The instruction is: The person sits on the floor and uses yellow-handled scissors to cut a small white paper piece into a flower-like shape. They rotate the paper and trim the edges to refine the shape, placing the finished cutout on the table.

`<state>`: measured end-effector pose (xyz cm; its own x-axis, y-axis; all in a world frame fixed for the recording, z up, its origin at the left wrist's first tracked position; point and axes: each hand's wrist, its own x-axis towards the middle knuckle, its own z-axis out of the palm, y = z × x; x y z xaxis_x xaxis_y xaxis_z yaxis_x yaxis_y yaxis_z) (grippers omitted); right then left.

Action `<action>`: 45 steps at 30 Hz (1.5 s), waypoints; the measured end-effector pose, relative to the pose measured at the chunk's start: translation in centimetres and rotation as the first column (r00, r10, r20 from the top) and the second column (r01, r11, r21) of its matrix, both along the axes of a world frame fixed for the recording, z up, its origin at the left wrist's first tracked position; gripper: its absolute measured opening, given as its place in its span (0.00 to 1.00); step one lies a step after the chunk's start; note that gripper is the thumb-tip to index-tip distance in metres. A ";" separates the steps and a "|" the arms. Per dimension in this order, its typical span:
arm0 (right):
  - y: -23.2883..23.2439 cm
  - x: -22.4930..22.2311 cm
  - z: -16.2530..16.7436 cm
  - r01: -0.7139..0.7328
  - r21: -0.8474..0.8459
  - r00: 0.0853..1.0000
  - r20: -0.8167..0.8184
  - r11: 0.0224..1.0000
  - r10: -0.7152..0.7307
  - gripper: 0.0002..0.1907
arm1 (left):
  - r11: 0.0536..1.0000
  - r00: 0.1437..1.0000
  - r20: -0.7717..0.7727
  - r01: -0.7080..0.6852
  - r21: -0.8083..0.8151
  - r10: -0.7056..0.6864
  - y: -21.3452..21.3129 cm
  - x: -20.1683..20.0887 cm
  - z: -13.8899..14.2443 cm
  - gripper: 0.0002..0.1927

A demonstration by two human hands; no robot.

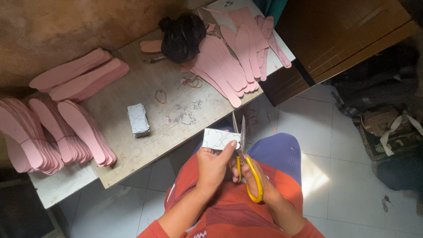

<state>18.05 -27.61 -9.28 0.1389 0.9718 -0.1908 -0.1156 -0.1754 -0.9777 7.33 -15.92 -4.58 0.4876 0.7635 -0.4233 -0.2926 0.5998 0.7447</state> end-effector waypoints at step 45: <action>-0.7 0.1 -0.4 -0.030 -0.065 0.996 -0.087 0.997 0.024 0.45 | 0.990 0.998 0.053 -0.032 0.139 0.025 -0.1 -0.6 -2.2 0.10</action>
